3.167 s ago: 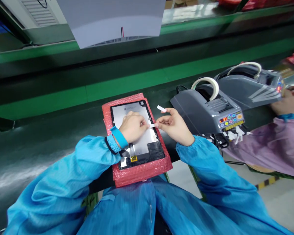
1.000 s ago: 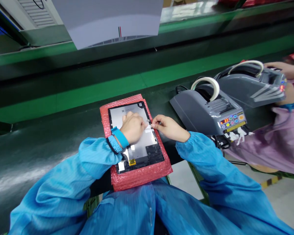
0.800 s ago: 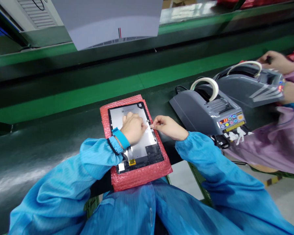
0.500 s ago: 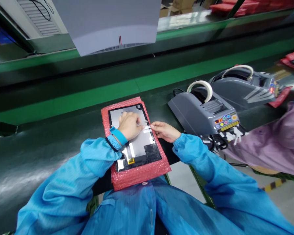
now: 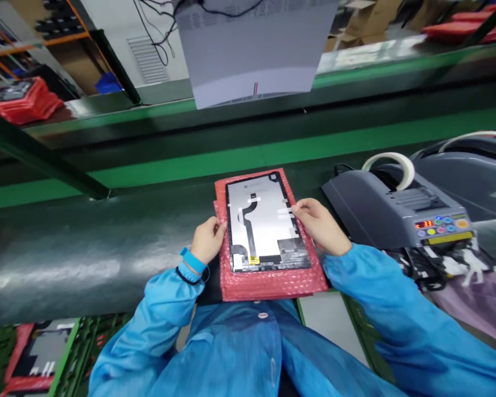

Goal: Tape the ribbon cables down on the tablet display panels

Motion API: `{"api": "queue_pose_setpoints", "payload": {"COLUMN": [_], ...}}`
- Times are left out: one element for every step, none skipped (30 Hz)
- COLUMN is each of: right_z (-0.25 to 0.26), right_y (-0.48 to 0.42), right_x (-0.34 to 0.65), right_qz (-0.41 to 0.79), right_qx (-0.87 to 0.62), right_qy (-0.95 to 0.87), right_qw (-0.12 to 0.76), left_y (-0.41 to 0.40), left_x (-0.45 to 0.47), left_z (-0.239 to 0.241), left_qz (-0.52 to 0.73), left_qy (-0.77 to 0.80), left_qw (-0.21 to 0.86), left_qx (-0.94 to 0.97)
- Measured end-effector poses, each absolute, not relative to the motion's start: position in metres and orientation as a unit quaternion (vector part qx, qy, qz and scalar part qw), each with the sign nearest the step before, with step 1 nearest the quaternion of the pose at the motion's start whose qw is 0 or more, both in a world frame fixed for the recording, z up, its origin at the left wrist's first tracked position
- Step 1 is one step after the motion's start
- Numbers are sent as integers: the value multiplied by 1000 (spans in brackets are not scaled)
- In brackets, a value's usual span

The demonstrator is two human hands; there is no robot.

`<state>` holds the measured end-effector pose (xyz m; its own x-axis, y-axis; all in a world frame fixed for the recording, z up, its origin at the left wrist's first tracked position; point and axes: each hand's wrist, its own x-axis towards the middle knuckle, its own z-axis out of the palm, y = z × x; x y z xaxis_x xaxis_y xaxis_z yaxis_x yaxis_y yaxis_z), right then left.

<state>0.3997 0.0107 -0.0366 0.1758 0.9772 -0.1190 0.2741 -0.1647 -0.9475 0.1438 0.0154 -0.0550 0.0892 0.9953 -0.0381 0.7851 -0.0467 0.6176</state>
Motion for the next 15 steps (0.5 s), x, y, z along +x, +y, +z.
{"api": "queue_pose_setpoints", "payload": {"right_z": [-34,-30,-27,-23,-19,-16,-13,-11,-11,-11,-13,-16,-19,-23,-27], "right_y": [11,11,11,13,15,20,26,35,45,56,68,80,90,98,105], "right_x": [397,395,393,390,385,378,368,353,335,314,289,263,238,213,191], "right_qz": [469,515,547,564,568,562,552,539,528,517,511,506,504,512,522], "right_qx": [-621,-598,-577,-560,-547,-538,-534,-533,-536,-542,-548,-552,-544,-524,-497], "right_qy": [-460,-440,-432,-435,-445,-458,-476,-497,-520,-544,-568,-589,-611,-632,-648], "right_qw": [428,428,425,423,425,429,430,423,404,377,342,303,276,254,246], "left_y": [15,15,14,13,12,12,12,13,15,18,21,24,27,30,33], "left_x": [147,149,149,146,140,131,119,104,86,67,47,28,11,-4,-16], "left_z": [-54,-51,-48,-44,-40,-37,-34,-33,-32,-33,-35,-38,-42,-47,-52], "left_qz": [202,195,191,189,191,194,200,206,206,201,188,165,138,108,79], "left_qy": [644,645,645,644,644,648,658,675,699,726,752,776,797,814,828], "left_qw": [238,225,211,195,179,164,151,140,132,126,118,110,102,96,93], "left_qx": [698,704,710,716,719,718,710,694,672,646,621,599,579,562,548]}}
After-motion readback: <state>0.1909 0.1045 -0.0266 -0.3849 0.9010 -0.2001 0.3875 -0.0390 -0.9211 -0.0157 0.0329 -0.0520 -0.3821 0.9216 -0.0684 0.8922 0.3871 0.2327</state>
